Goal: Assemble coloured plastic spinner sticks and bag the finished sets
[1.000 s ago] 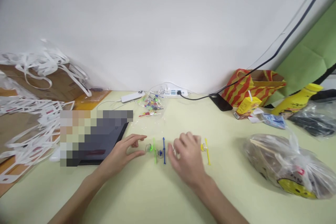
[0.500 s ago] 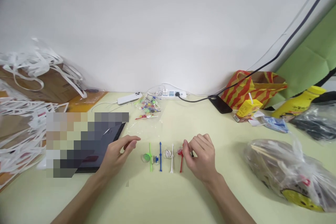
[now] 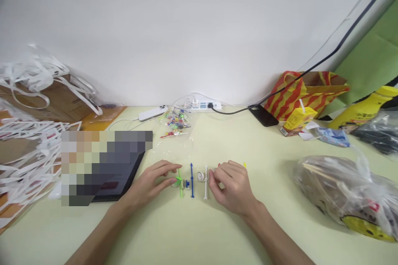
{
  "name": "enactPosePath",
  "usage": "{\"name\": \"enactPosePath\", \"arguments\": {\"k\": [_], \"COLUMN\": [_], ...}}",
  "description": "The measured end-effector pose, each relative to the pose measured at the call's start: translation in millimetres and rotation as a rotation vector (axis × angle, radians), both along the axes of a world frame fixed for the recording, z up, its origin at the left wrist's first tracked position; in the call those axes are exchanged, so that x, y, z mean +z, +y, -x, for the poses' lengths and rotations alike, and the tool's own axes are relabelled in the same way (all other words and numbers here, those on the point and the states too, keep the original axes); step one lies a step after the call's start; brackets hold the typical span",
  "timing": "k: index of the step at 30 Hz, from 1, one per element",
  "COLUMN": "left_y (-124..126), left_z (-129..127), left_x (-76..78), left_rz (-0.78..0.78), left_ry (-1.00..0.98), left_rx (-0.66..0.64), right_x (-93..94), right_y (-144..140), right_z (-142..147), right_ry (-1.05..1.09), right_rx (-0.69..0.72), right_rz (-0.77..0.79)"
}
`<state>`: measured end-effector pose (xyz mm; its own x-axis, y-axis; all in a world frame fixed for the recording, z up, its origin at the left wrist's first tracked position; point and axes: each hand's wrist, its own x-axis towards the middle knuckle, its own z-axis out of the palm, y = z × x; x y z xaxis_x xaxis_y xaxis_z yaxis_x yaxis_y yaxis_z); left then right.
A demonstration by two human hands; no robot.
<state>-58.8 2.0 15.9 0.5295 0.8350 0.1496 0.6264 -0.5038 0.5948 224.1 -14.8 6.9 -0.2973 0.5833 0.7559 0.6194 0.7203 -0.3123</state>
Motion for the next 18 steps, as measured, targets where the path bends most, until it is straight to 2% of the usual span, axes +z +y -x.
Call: {"name": "enactPosePath", "arguments": {"k": [10, 15, 18], "left_y": [2.2, -0.6, -2.9], "left_z": [2.6, 4.0, 2.5], "left_x": [-5.3, 0.0, 1.8], "left_rz": [-0.079, -0.038, -0.044], "left_ry": [-0.016, -0.038, -0.001], "left_rx": [-0.039, 0.031, 0.015], "right_x": [-5.4, 7.5, 19.7], "right_y": [0.7, -0.7, -0.4], "right_z": [4.8, 15.2, 30.5], "right_ry": [-0.034, -0.056, -0.124], "right_rx": [-0.022, -0.038, -0.074], "right_rz": [0.056, 0.164, 0.263]}}
